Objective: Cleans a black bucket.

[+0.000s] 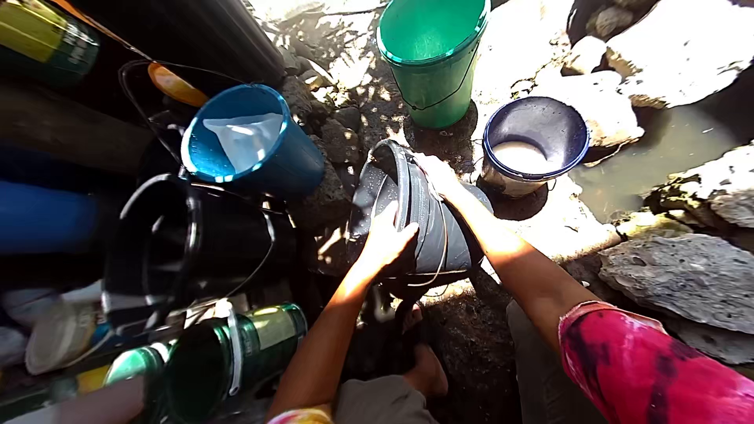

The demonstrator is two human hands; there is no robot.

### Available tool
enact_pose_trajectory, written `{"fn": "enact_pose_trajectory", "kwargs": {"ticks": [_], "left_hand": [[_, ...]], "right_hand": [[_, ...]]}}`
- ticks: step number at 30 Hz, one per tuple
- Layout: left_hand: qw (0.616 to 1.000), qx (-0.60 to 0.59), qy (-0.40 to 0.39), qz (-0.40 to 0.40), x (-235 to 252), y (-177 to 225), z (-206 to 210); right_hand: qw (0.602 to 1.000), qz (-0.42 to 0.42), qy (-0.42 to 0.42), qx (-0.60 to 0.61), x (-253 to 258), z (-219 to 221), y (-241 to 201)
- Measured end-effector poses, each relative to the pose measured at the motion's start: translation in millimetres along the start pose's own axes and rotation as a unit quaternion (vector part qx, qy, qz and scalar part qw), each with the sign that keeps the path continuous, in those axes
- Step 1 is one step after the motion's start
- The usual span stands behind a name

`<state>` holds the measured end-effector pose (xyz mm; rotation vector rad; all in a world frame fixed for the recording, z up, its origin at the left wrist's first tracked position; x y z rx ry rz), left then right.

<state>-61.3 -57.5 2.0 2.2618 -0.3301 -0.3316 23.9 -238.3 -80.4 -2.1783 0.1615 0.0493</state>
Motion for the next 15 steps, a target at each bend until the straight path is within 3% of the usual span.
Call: {"fn": "enact_pose_trajectory", "kwargs": {"ticks": [3,5,6,8,10,13,15], "left_hand": [[1.0,-0.008,0.011,0.018,6.7,-7.2,-10.2],[0.998,-0.04,0.025,0.042,16.8,-17.2,-10.1],[0.996,-0.063,0.025,0.052,21.2,-19.4,-8.4],[0.994,-0.092,0.018,0.06,26.3,-21.8,-4.6],[0.994,-0.08,0.017,0.074,27.4,-22.9,-6.6],[0.995,-0.026,0.02,0.095,24.5,-24.7,-8.5],[0.995,-0.024,0.021,0.099,26.4,-25.5,-10.4]], "right_hand": [[0.993,-0.004,0.109,0.04,-30.6,15.7,-22.5],[0.958,-0.127,0.252,0.053,-77.6,48.5,-27.5],[0.939,-0.191,0.281,0.054,-98.8,62.8,-25.7],[0.915,-0.279,0.289,0.041,-120.2,76.1,-19.1],[0.914,-0.302,0.269,0.017,-102.0,63.2,-15.7],[0.967,-0.188,0.167,0.039,-40.3,32.4,-16.7],[0.978,-0.146,0.134,0.069,-17.5,22.5,-24.5]]}}
Point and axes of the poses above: each hand's wrist, its own x-axis towards the middle knuckle, its own z-axis out of the palm, y = z × x, the point moved 2 cm from there along x, towards the middle knuckle, and after that the axes turned 6 degrees about y, right-handed, at the moved point
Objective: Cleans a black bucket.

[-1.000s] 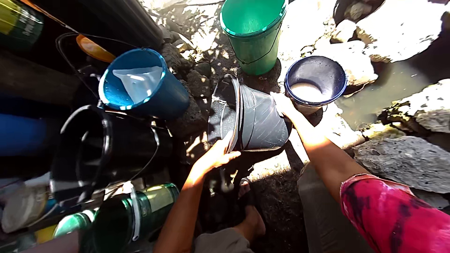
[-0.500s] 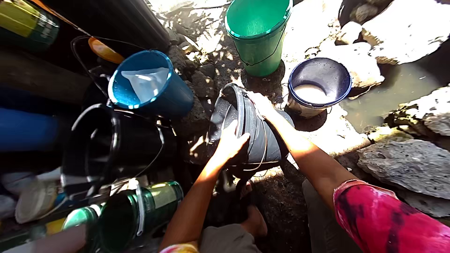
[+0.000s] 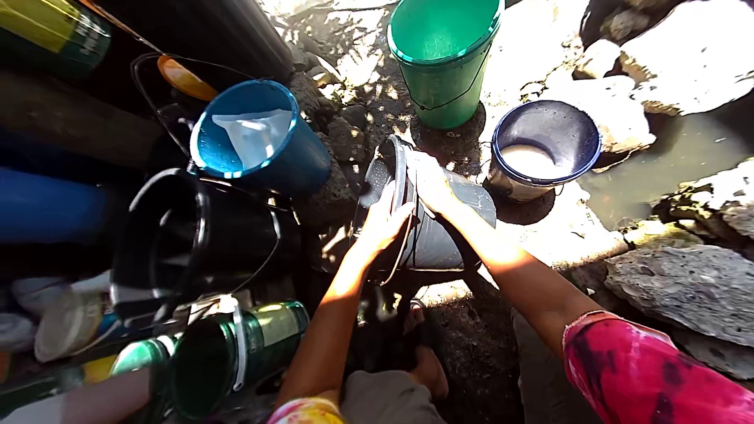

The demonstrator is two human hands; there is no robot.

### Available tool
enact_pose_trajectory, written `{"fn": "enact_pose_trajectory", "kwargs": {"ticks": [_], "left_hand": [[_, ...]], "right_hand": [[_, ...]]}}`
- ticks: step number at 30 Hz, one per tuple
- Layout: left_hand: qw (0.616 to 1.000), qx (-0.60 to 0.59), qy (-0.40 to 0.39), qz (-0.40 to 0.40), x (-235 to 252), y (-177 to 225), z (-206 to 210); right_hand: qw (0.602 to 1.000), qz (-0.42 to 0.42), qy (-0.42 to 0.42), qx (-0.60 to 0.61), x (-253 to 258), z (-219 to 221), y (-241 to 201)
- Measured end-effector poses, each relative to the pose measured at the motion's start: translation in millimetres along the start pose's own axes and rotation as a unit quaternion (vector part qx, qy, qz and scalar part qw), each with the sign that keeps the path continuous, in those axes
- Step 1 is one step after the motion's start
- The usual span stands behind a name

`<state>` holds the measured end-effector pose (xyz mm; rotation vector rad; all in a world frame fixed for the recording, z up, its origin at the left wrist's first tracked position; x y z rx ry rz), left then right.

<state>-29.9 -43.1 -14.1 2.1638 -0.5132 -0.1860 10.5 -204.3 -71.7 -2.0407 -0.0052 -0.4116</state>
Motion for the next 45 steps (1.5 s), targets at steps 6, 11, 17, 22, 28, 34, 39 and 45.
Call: {"fn": "enact_pose_trajectory", "kwargs": {"ticks": [6,11,17,22,28,34,39,45], "left_hand": [[0.999,-0.039,0.008,-0.023,4.3,0.2,3.7],[1.0,-0.009,-0.008,-0.01,0.4,1.6,1.6],[0.999,0.033,-0.002,0.0,0.1,4.7,-1.8],[0.999,0.043,0.008,0.015,2.2,1.8,2.1],[0.999,0.015,0.025,0.017,-2.5,2.5,1.9],[0.999,0.035,-0.003,0.023,-5.9,7.5,6.5],[0.991,0.111,-0.057,0.043,-14.7,27.4,19.6],[0.986,0.12,-0.085,0.077,-24.0,28.4,18.1]], "right_hand": [[0.997,-0.057,0.057,0.005,-97.5,17.9,-31.0],[0.979,-0.165,0.115,-0.025,-106.3,22.7,-13.1],[0.999,0.023,0.015,0.018,5.2,0.7,2.4],[0.994,0.085,-0.042,-0.06,21.2,-9.6,-3.7],[0.967,0.174,-0.028,-0.187,-5.5,-28.3,33.4],[0.915,0.244,0.209,0.245,-11.4,-61.2,28.3],[0.991,0.035,0.09,0.092,18.2,-40.8,-21.8],[0.964,0.232,-0.064,0.113,82.3,-47.0,15.3]]}}
Point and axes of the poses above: each hand's wrist, its own x-axis towards the middle knuckle, its own z-axis out of the palm, y = z × x, the point moved 2 cm from there along x, towards the middle knuckle, and after that the axes turned 6 degrees about y, right-handed, at the moved point
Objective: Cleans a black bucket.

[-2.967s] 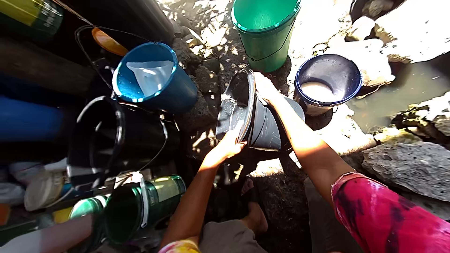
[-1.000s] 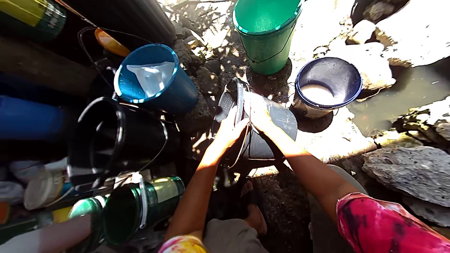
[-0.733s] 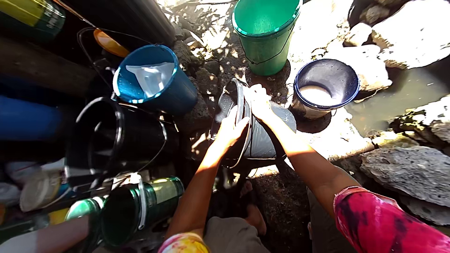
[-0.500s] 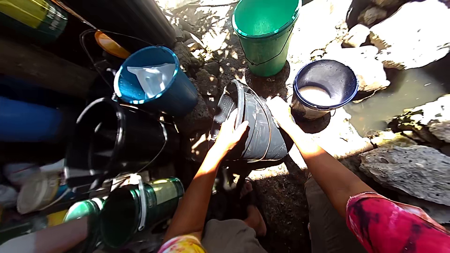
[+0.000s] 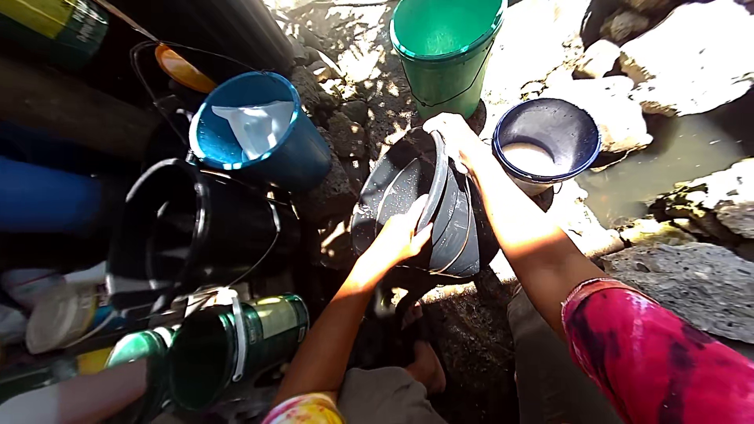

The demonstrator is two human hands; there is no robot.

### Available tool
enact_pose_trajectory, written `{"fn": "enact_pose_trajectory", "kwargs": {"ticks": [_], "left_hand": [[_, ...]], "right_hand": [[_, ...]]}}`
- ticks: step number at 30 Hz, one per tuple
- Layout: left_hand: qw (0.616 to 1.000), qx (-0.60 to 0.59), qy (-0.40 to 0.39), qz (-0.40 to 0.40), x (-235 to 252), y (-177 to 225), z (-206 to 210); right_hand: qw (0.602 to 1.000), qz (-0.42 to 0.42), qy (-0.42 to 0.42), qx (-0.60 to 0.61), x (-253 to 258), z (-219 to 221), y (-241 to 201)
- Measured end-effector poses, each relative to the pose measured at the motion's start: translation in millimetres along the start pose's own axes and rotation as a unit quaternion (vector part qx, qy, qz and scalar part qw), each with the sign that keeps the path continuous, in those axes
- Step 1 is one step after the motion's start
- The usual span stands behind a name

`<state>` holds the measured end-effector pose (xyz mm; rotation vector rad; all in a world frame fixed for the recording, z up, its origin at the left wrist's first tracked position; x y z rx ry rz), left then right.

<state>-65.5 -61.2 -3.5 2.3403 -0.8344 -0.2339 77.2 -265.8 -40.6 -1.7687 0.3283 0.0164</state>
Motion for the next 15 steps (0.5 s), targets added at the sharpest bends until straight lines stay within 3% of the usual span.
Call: {"fn": "enact_pose_trajectory", "kwargs": {"ticks": [1,3,7,10,12,15], "left_hand": [[1.0,-0.002,0.005,-0.004,0.8,-1.3,-1.8],[0.999,-0.009,0.033,-0.008,4.6,-10.2,-4.4],[0.997,-0.022,0.072,-0.016,6.4,-24.4,-7.7],[0.998,-0.023,0.061,-0.021,-0.6,-18.7,-13.4],[0.997,-0.02,0.069,-0.008,1.0,-26.0,-13.4],[0.996,-0.018,0.084,-0.007,4.8,-31.7,-11.0]], "right_hand": [[0.999,0.004,-0.012,0.046,-3.0,4.8,4.5],[0.996,-0.067,-0.024,0.059,-24.6,12.2,10.8],[0.972,-0.191,0.125,0.062,-67.2,29.4,31.7],[0.972,-0.199,0.101,0.078,-51.6,18.1,35.0],[0.971,-0.228,0.073,0.017,-38.2,11.3,26.3],[0.919,-0.359,0.156,-0.043,-39.0,19.8,27.0]]}}
Point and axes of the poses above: each hand's wrist, its own x-axis towards the middle knuckle, its own z-axis out of the palm, y = z × x, the point moved 2 cm from there along x, towards the middle knuckle, and after that the axes turned 6 degrees about y, right-handed, at the moved point
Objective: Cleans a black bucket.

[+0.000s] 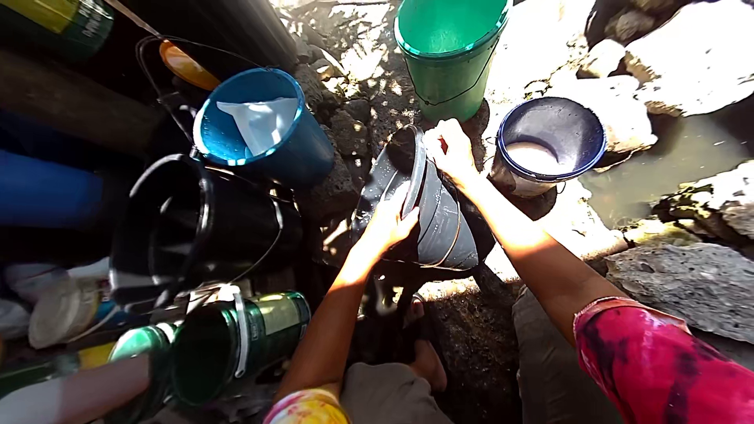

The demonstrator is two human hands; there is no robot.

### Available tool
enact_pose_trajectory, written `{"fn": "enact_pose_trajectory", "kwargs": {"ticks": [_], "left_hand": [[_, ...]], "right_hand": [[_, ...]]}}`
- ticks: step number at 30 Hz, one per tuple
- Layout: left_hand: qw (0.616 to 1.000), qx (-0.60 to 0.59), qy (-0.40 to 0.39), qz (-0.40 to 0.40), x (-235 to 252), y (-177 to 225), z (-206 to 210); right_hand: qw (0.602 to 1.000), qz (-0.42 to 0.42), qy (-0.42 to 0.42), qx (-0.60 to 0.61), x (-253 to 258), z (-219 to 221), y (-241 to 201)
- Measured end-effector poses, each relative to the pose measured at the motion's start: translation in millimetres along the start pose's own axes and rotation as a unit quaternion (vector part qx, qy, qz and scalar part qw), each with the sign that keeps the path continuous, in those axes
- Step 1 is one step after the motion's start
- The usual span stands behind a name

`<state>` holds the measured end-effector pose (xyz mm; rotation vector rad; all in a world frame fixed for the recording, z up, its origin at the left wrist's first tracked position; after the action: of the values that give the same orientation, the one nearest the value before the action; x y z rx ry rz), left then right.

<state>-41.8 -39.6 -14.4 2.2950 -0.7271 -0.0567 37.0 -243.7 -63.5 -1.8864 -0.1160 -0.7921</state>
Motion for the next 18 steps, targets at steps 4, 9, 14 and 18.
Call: {"fn": "enact_pose_trajectory", "kwargs": {"ticks": [4,9,14,18], "left_hand": [[1.0,-0.005,0.009,-0.024,5.0,-2.6,-3.1],[0.999,-0.036,0.02,-0.021,6.0,-6.5,-3.5],[0.993,-0.095,0.028,-0.065,17.6,-7.5,-3.6],[0.995,-0.073,0.027,-0.056,11.0,-6.6,-3.0]], "right_hand": [[0.992,0.08,0.058,0.072,-17.7,-9.6,-15.1],[0.997,0.028,0.049,0.044,-61.9,10.8,-47.5],[0.991,-0.07,0.083,0.077,-145.4,34.9,-73.7],[0.987,-0.13,0.087,0.046,-174.2,38.0,-68.8]]}}
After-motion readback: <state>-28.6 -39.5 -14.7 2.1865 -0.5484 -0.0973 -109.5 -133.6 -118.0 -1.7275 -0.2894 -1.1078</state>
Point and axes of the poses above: each hand's wrist, its own x-axis towards the middle knuckle, its own z-axis out of the palm, y = z × x, the point moved 2 cm from there along x, towards the middle knuckle, and after that the axes turned 6 degrees about y, right-handed, at the moved point
